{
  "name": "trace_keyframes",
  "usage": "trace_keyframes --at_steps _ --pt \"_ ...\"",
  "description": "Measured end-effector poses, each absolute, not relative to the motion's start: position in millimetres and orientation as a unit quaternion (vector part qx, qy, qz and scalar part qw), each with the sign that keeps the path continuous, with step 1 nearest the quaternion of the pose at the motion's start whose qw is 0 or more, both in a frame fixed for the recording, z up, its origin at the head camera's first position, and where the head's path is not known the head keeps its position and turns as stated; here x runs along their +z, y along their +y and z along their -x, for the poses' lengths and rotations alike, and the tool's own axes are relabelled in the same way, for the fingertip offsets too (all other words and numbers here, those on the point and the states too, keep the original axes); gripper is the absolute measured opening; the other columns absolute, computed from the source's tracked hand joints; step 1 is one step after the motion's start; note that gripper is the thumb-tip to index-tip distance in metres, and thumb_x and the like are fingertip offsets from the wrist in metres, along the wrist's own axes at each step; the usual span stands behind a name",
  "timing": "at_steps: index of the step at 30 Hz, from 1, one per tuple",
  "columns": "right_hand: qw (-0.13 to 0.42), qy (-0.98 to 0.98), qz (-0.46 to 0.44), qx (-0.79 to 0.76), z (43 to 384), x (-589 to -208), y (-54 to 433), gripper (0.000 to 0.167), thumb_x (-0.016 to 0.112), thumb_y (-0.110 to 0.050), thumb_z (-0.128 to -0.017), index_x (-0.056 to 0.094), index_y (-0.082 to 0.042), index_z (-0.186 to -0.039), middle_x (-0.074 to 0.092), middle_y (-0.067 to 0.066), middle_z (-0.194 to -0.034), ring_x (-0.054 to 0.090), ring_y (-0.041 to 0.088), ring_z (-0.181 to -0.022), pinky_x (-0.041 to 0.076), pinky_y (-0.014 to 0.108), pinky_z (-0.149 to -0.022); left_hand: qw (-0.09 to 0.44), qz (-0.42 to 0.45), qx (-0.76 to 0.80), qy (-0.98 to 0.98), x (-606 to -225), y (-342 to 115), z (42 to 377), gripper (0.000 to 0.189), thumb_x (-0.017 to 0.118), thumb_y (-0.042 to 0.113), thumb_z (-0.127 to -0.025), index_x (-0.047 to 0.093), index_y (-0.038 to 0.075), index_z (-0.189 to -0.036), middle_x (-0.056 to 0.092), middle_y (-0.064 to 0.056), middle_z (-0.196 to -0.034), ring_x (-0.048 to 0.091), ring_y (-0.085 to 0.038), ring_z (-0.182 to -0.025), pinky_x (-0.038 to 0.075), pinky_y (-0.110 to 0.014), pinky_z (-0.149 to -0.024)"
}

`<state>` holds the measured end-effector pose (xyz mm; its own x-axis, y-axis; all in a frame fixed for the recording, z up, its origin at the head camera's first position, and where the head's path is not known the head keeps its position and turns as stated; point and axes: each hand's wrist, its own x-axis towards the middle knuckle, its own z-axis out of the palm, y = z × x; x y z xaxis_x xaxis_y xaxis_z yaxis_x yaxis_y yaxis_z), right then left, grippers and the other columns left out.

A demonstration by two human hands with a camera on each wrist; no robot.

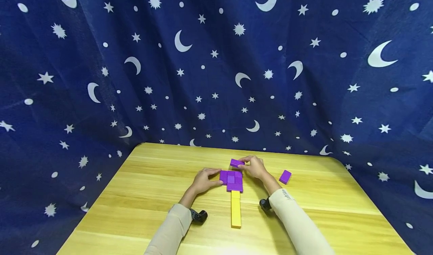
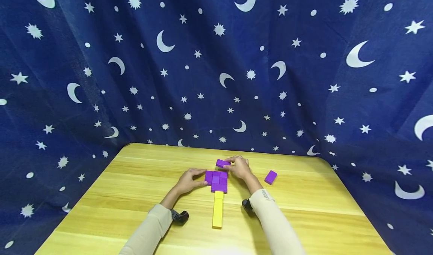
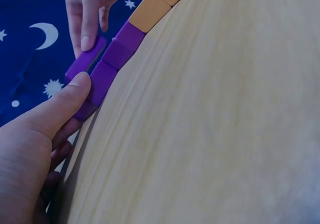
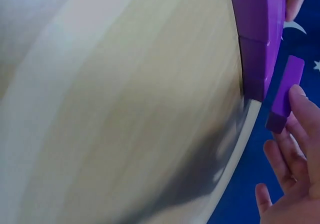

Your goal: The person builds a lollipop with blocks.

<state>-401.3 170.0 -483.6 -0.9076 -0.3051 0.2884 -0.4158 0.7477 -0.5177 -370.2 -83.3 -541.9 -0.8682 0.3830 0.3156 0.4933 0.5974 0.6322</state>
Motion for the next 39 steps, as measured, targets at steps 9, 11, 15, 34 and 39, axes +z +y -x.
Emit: trace_keyframes --at_steps 9,11,15,34,39 --pt "0.055 -0.940 -0.195 0.276 399.0 -487.6 158.0 0.021 0.073 -0.019 -0.079 0.072 -0.009 -0.098 0.067 0.007 -0.099 0.054 0.025 -0.093 0.031 0.044 -0.084 0.082 0.251 -0.372 -0.890 -548.7 -83.1 369.5 0.059 0.066 0.050 -0.079 0.059 0.016 -0.126 0.058 0.001 -0.123 0.049 -0.023 -0.113 0.036 -0.045 -0.096" --pt "0.045 -0.941 -0.191 0.276 398.1 -489.4 157.7 0.021 0.073 -0.018 -0.079 0.072 -0.009 -0.098 0.067 0.007 -0.099 0.055 0.025 -0.092 0.032 0.045 -0.084 0.076 0.247 -0.376 -0.890 -549.2 -82.9 368.9 0.059 0.067 0.050 -0.079 0.059 0.016 -0.126 0.059 0.001 -0.123 0.049 -0.023 -0.114 0.036 -0.044 -0.096" --pt "0.035 -0.939 -0.196 0.279 398.1 -492.0 157.6 0.021 0.072 -0.016 -0.080 0.071 -0.008 -0.099 0.067 0.008 -0.100 0.056 0.025 -0.091 0.032 0.047 -0.084 0.070 0.244 -0.380 -0.889 -550.2 -82.6 368.7 0.059 0.067 0.050 -0.079 0.059 0.016 -0.126 0.059 0.001 -0.123 0.049 -0.022 -0.114 0.035 -0.044 -0.097" --pt "0.002 -0.928 -0.197 0.317 399.3 -490.9 160.8 0.025 0.068 -0.014 -0.084 0.069 -0.004 -0.107 0.065 0.012 -0.108 0.055 0.031 -0.106 0.040 0.045 -0.094 0.075 0.244 -0.380 -0.889 -545.7 -82.3 369.6 0.059 0.067 0.048 -0.080 0.057 0.014 -0.128 0.057 0.001 -0.125 0.047 -0.023 -0.116 0.033 -0.046 -0.098" --pt "0.005 -0.924 -0.205 0.324 399.8 -492.2 161.1 0.025 0.067 -0.012 -0.085 0.068 -0.001 -0.108 0.064 0.015 -0.108 0.055 0.032 -0.106 0.040 0.046 -0.094 0.073 0.246 -0.376 -0.890 -542.5 -81.8 368.8 0.059 0.067 0.047 -0.080 0.057 0.013 -0.128 0.057 0.000 -0.126 0.047 -0.024 -0.117 0.033 -0.047 -0.098"
